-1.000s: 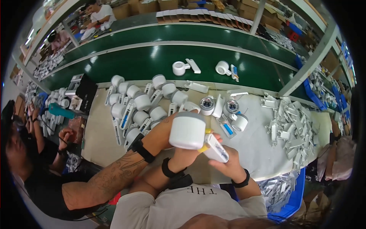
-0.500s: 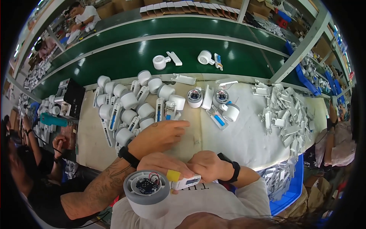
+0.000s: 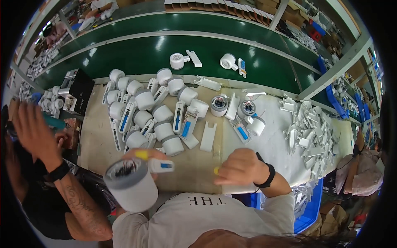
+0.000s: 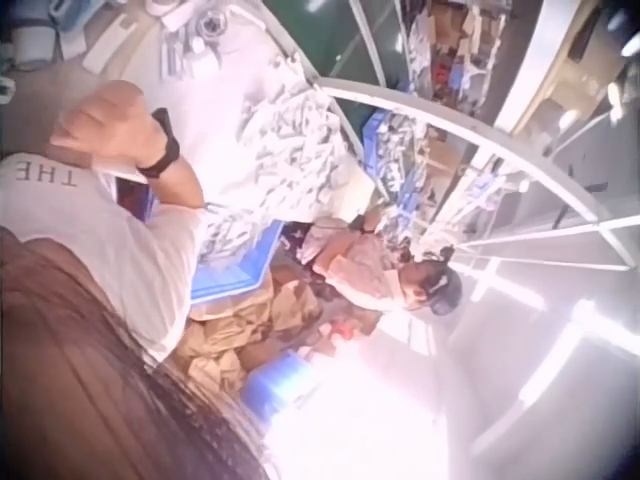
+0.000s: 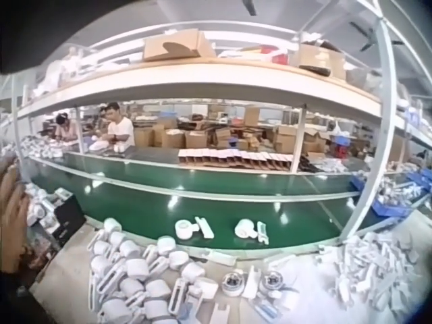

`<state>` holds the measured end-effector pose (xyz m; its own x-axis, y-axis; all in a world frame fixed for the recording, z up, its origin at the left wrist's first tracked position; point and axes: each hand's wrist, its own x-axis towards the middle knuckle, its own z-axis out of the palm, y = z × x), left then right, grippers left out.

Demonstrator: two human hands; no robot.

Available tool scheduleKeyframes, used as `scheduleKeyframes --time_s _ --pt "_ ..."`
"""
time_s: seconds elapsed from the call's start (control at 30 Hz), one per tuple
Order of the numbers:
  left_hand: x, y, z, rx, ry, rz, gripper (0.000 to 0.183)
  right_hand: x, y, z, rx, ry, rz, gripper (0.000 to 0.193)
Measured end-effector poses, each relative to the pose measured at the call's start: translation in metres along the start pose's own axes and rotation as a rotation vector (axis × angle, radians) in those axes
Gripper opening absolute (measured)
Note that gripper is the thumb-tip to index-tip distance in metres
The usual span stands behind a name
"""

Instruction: The person assembles handheld fans by picking up a fan head and a handle, fitting them together, and pressing the pieces to snap them into place before setting the finished product on a conveyor belt.

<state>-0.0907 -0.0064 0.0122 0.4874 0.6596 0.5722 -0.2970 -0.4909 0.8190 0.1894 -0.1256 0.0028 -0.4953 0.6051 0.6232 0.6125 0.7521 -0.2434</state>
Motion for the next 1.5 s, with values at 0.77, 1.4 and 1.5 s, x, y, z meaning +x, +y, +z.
scheduleKeyframes --time_s 0.77,1.4,1.5 --pt "0.026 -0.057 -0.193 1.625 0.127 -0.638 0.035 0.075 0.105 0.048 -0.254 -0.435 -0.030 0.025" --pt "0.105 -0.071 -0.100 1.285 -0.221 -0.520 0.037 -0.175 0.086 -0.192 0.609 1.617 1.201 0.036" --pt "0.117 -0.085 -0.095 1.259 -0.262 -0.274 0.030 -0.295 0.108 -0.219 0.507 1.590 1.296 0.040"
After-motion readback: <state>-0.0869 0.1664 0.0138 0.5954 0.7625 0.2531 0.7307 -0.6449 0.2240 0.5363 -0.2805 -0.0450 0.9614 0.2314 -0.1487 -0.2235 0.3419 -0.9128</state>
